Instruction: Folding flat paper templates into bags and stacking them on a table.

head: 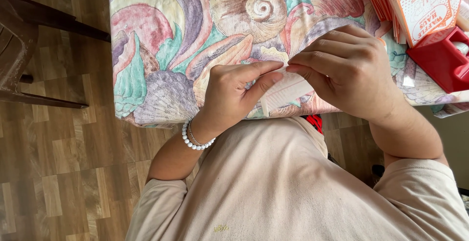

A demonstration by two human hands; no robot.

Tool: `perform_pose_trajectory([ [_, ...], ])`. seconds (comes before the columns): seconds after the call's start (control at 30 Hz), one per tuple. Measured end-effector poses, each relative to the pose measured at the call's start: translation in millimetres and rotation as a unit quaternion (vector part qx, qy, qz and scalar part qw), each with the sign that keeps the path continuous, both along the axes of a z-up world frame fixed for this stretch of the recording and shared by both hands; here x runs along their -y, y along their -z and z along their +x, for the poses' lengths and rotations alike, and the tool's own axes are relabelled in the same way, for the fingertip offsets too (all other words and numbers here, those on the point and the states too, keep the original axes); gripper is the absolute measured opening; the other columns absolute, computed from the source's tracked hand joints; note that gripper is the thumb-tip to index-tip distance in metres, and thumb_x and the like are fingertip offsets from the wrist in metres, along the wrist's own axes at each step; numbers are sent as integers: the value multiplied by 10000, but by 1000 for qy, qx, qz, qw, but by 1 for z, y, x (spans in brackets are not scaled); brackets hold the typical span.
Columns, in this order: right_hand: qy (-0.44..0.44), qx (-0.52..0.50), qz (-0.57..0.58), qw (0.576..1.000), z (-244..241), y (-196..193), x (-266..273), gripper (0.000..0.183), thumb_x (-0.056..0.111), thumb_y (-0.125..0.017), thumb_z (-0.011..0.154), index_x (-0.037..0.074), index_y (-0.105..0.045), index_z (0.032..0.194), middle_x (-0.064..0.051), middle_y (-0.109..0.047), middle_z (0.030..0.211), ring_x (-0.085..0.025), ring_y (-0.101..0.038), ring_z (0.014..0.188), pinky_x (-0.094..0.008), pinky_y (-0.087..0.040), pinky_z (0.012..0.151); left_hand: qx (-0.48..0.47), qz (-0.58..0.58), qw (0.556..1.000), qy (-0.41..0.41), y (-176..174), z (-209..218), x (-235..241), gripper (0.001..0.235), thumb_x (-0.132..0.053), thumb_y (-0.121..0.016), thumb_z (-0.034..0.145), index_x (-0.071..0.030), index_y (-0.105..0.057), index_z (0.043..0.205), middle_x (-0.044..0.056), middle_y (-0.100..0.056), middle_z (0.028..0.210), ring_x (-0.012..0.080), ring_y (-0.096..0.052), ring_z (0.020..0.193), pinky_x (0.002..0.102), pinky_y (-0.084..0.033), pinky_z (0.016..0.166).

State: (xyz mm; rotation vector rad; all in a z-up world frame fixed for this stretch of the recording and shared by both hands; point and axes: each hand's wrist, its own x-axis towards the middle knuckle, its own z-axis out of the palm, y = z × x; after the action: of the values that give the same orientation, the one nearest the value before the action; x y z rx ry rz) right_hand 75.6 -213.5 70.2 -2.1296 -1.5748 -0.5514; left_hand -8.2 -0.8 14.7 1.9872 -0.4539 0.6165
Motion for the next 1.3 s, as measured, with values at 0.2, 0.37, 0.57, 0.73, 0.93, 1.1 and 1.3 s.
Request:
perform_pose_trajectory([
  [0.2, -32, -42, -12, 999, 2, -2, 1, 133, 121, -745, 1070, 17, -777, 992, -107, -720, 886, -293, -649, 754, -400, -499, 724, 33, 35, 999, 8, 5, 0, -3, 104, -98, -698, 1023, -45, -711, 1111, 67, -791, 986, 179, -708, 684, 339, -529, 646],
  [0.37, -36, -71, -26, 997, 20, -7, 22, 112, 60, -748, 1058, 0, -771, 967, -106, -741, 907, -286, -664, 780, -412, -520, 774, 33, 31, 999, 18, 8, -5, -17, 146, -97, -700, 1025, -45, -717, 1161, 79, -796, 1023, 169, -739, 726, 313, -578, 687],
  [0.57, -47, -139, -9, 989, 23, -4, 35, 76, 26, -764, 971, -48, -746, 976, -135, -687, 803, -278, -639, 705, -400, -498, 691, 26, 15, 999, 33, 13, -5, -15, 164, -81, -704, 1006, -19, -716, 1158, 101, -792, 1036, 181, -776, 785, 298, -607, 695],
  [0.73, 2, -224, 23, 974, 13, -23, 53, 224, 59, -785, 908, -72, -750, 1086, -143, -669, 779, -215, -598, 633, -318, -468, 652, 11, 13, 1000, 4, 0, -8, -17, 127, -135, -697, 1007, -57, -748, 1092, 38, -779, 862, 121, -623, 588, 282, -476, 575],
  [0.93, 16, -223, 56, 973, -15, -60, 52, 110, 6, -788, 839, -71, -745, 906, -133, -658, 693, -205, -628, 594, -274, -484, 585, 1, 19, 999, 27, -27, -20, -18, 134, -163, -697, 986, -75, -767, 1059, 28, -800, 889, 80, -648, 559, 236, -472, 521],
  [1.1, 37, -207, 65, 975, -23, -71, 59, 362, 91, -858, 728, -132, -717, 976, -209, -721, 841, -237, -670, 680, -297, -534, 657, -36, 15, 999, 19, -38, -28, -17, 154, -210, -682, 990, -126, -781, 1072, -29, -749, 723, 54, -490, 489, 230, -388, 504],
  [1.3, -12, -197, 81, 977, 5, -36, 51, 144, 6, -803, 869, -98, -753, 955, -221, -739, 920, -279, -742, 802, -325, -611, 747, -198, -79, 975, 59, -10, 10, -13, 289, -324, -647, 1002, -96, -801, 1093, -103, -379, 578, 48, -278, 554, 232, -210, 505],
])
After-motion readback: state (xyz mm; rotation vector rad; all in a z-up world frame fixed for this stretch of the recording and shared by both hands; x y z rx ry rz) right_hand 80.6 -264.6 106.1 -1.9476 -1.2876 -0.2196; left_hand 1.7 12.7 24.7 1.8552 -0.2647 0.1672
